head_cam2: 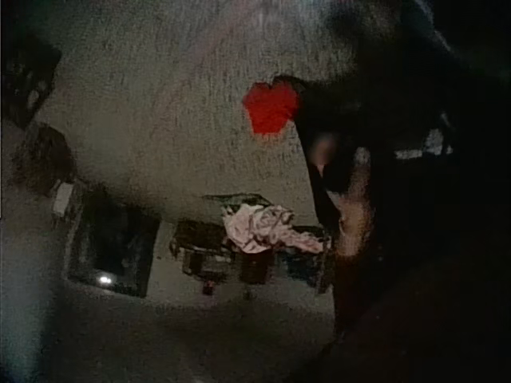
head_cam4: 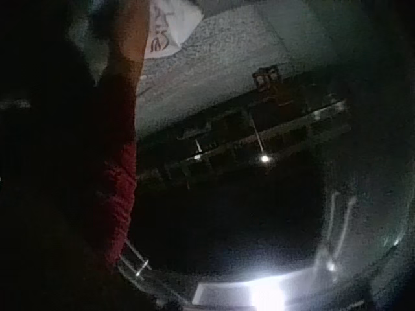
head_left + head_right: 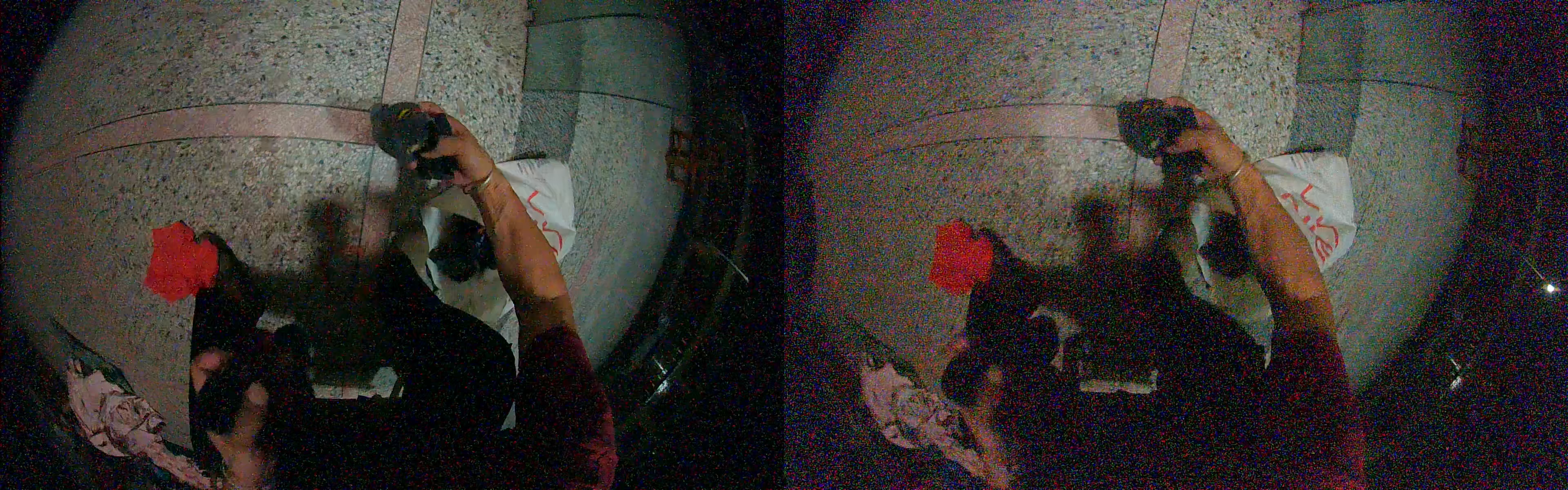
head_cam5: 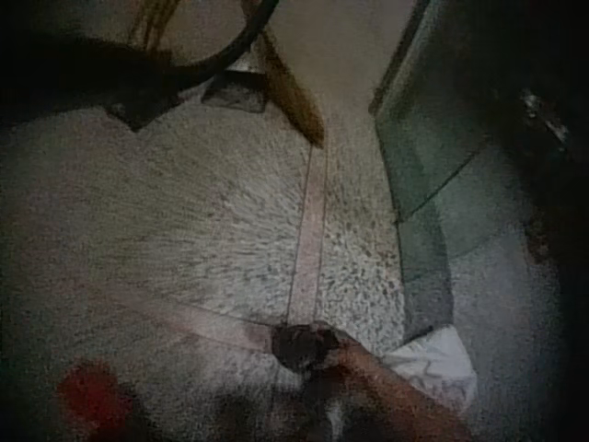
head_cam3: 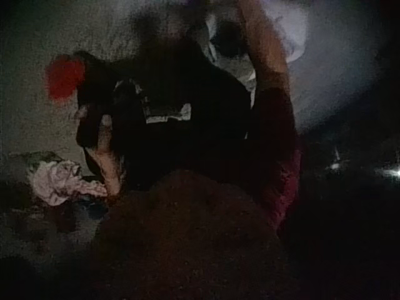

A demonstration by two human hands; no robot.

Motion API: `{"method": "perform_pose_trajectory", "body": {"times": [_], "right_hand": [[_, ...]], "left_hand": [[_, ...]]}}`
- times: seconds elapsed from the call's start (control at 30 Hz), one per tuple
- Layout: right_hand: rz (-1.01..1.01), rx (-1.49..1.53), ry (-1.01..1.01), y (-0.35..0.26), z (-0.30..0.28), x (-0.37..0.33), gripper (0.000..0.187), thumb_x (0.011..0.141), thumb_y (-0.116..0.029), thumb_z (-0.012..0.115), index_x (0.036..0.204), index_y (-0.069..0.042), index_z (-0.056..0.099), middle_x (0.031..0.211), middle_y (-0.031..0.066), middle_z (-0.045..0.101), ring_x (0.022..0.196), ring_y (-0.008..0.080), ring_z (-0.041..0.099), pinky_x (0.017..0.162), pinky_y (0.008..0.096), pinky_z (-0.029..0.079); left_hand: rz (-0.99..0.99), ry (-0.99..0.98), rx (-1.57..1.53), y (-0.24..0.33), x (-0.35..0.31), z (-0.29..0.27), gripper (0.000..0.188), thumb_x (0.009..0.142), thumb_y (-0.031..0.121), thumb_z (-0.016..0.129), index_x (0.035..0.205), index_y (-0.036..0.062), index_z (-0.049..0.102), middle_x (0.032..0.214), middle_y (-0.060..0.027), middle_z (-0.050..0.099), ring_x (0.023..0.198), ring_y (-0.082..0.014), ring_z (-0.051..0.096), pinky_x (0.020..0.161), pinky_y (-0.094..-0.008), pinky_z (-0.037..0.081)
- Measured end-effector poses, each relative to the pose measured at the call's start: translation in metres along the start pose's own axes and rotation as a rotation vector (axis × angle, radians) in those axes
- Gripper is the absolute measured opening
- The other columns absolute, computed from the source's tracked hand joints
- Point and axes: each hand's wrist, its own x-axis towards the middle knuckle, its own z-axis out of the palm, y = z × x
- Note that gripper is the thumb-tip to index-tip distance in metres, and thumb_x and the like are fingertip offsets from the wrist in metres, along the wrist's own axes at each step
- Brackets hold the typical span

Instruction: The person sorts a variety of socks, picking them up from the floor and holding them for view.

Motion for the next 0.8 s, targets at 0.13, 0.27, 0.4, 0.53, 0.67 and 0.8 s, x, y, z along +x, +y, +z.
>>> {"method": "perform_pose_trajectory", "body": {"times": [0.13,0.27,0.4,0.53,0.67,0.8], "right_hand": [[-0.017,-0.017,-0.060,-0.006,0.035,-0.040,0.071,0.059,0.002,0.061,0.128,-0.006,0.045,0.113,0.0118,0.057,0.092,0.0267,0.060,0.069,0.0379,0.054],[-0.068,-0.010,-0.008,-0.015,0.070,-0.098,0.076,0.057,0.000,0.062,0.130,-0.005,0.043,0.115,0.0122,0.057,0.090,0.0265,0.060,0.067,0.0361,0.054],[-0.119,-0.089,-0.045,-0.011,0.097,-0.147,0.080,0.058,-0.006,0.067,0.133,-0.005,0.041,0.115,0.0113,0.059,0.096,0.0260,0.063,0.071,0.0379,0.058],[-0.148,-0.105,-0.022,-0.002,0.128,-0.192,0.081,0.060,-0.004,0.066,0.136,-0.007,0.039,0.117,0.0122,0.058,0.094,0.0278,0.063,0.073,0.0405,0.057],[-0.181,-0.161,0.074,0.001,0.177,-0.243,0.088,0.056,-0.003,0.062,0.140,-0.007,0.036,0.126,0.0141,0.053,0.102,0.0300,0.059,0.076,0.0409,0.056],[-0.230,-0.247,0.170,0.001,0.206,-0.304,0.098,0.050,-0.007,0.073,0.140,-0.004,0.034,0.129,0.0148,0.051,0.111,0.0328,0.056,0.084,0.0404,0.055]], "left_hand": [[0.075,-0.086,0.085,-0.009,-0.023,0.003,0.046,0.078,0.023,0.074,0.111,0.0076,0.046,0.105,-0.0034,0.049,0.099,-0.0180,0.048,0.091,-0.0315,0.040],[0.447,-0.228,0.291,-0.021,-0.034,0.004,0.037,0.081,0.011,0.071,0.109,0.0053,0.047,0.102,-0.0054,0.051,0.098,-0.0158,0.048,0.087,-0.0300,0.041],[0.537,-0.233,0.241,-0.037,-0.045,0.007,0.034,0.081,0.008,0.070,0.108,0.0046,0.049,0.099,-0.0071,0.055,0.092,-0.0163,0.052,0.085,-0.0303,0.043],[0.599,-0.227,0.219,-0.047,-0.051,-0.002,0.030,0.083,0.014,0.069,0.105,0.0039,0.053,0.096,-0.0088,0.060,0.090,-0.0167,0.056,0.083,-0.0310,0.045],[0.523,-0.220,0.124,-0.053,-0.060,-0.018,0.027,0.085,0.018,0.067,0.105,0.0024,0.058,0.096,-0.0092,0.064,0.091,-0.0185,0.059,0.084,-0.0321,0.047],[0.598,-0.215,0.167,-0.060,-0.086,-0.024,0.037,0.086,0.021,0.065,0.117,0.0041,0.055,0.113,-0.0191,0.058,0.108,-0.0316,0.055,0.095,-0.0396,0.044]]}}
